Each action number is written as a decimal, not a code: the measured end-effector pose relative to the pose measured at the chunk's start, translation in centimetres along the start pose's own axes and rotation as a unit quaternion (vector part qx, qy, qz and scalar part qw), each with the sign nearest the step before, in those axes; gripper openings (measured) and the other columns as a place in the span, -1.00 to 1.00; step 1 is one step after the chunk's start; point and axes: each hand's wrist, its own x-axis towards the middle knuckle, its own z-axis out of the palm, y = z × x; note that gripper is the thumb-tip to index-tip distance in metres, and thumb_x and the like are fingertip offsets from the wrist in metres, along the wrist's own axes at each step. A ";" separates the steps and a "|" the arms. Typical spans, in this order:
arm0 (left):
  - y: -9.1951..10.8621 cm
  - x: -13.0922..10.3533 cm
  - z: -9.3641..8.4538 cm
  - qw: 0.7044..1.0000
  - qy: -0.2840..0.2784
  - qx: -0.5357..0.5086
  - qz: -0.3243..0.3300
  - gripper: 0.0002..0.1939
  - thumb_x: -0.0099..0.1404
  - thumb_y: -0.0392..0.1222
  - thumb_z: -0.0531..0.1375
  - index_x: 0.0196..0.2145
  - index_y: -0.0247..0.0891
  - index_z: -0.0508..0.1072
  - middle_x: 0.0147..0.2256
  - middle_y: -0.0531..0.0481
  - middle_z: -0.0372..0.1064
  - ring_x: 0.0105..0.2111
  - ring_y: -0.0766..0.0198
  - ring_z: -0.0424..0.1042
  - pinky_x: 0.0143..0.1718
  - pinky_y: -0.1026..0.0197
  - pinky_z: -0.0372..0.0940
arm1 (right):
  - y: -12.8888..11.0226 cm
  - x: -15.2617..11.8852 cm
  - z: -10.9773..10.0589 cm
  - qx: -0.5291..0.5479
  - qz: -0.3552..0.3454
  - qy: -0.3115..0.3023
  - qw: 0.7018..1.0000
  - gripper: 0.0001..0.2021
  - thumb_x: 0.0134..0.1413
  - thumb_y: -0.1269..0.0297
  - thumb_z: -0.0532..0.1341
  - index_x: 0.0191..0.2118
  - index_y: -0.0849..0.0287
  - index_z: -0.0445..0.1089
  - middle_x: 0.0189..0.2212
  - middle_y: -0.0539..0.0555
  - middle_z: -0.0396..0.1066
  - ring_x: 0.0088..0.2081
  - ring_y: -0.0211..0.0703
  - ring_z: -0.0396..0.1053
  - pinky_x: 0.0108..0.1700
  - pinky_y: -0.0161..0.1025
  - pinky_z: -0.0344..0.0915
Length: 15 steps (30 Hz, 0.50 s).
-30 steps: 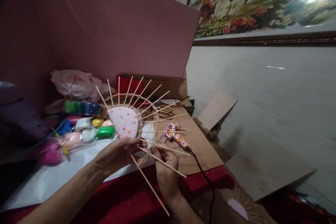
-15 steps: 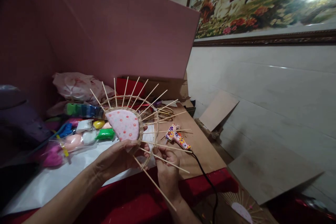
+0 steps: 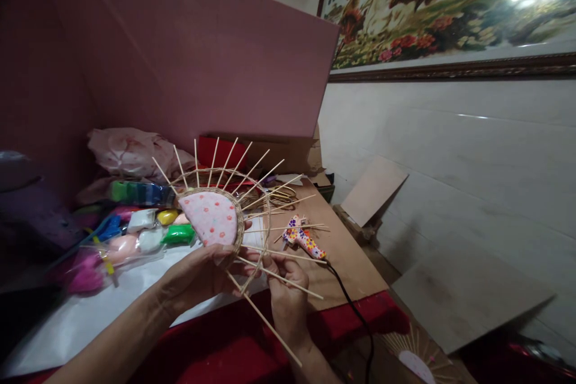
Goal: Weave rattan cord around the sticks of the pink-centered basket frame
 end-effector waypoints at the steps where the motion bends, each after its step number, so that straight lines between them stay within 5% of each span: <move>1: 0.0 0.0 0.0 1.000 -0.001 0.001 0.002 -0.73 0.19 -0.23 0.06 -0.30 -0.40 0.51 -0.33 -0.25 0.44 -0.28 0.12 0.42 -0.34 0.15 0.31 | 0.1 0.0 -0.1 0.002 -0.004 0.001 1.000 -0.79 -0.02 0.14 0.25 -0.33 0.18 0.41 -0.39 0.10 0.50 -0.34 -0.05 0.45 -0.30 -0.14 0.40; 15: -0.1 0.2 -0.2 1.000 0.008 0.003 0.023 -0.71 0.18 -0.26 0.03 -0.39 -0.44 0.53 -0.29 -0.27 0.46 -0.32 0.14 0.43 -0.19 0.11 0.26 | 1.0 -0.5 -0.9 -0.033 -0.033 0.050 0.998 -0.80 -0.01 0.14 0.24 -0.39 0.17 0.36 -0.54 0.01 0.41 -0.47 -0.22 0.36 -0.42 -0.31 0.30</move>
